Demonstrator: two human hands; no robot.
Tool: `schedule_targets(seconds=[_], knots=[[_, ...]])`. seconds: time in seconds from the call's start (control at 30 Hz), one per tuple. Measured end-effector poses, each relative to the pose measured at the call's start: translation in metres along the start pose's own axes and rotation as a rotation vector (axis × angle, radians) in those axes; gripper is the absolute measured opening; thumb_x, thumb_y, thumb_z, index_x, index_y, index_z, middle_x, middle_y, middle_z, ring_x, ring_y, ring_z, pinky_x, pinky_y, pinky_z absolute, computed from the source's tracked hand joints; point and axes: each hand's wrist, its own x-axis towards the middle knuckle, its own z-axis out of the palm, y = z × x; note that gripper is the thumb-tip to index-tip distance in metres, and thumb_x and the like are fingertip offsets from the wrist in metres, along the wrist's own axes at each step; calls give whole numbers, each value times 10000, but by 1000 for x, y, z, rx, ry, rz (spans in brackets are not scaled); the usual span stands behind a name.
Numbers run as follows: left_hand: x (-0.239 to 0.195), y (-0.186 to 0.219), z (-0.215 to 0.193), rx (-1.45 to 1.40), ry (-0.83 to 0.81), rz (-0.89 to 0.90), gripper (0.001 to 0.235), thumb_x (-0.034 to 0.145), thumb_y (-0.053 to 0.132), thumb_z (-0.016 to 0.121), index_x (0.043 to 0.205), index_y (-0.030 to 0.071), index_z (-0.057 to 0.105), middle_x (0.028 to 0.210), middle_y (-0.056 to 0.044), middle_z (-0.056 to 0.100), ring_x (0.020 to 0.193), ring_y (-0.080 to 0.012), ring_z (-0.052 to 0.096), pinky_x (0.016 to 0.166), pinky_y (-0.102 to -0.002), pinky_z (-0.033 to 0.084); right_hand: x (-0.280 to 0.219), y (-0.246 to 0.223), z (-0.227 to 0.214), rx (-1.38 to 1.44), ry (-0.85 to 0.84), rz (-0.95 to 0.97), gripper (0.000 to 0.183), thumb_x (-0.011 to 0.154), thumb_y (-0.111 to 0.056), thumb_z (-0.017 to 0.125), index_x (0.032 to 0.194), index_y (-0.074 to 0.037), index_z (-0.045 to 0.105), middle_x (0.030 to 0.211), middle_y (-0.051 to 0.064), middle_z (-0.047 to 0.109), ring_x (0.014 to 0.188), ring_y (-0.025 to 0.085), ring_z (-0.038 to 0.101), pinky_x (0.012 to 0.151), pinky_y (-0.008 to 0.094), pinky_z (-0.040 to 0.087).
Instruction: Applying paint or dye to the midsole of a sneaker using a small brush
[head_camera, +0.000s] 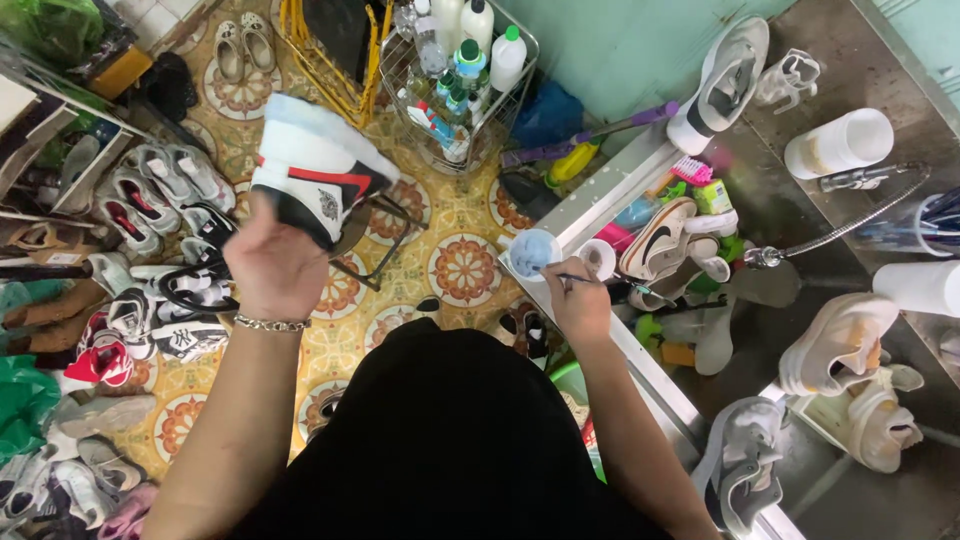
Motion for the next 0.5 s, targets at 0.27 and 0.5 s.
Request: schedule_targets(seconds=[0.27,0.5], knots=[[-6,-28,-41,195,252,6,572,1100,466,891,1544,116,806,1545,-109,850,1456,-272,834,1305,-497,658,14,-24,-23,193,129,140,177,1133,-223,974,1072,-101,862,876,106,884,676,267,766,695,416,599],[-69,-14,-5,1126,-594,767,371,822,214,1089,991,85,785,1012,-136,807,965,-346,756,1032,-556,612,-2,16,-37,122,269,326,137,1063,-240,1065,1089,-232,930,813,72,838,777,300,832,757,413,635]])
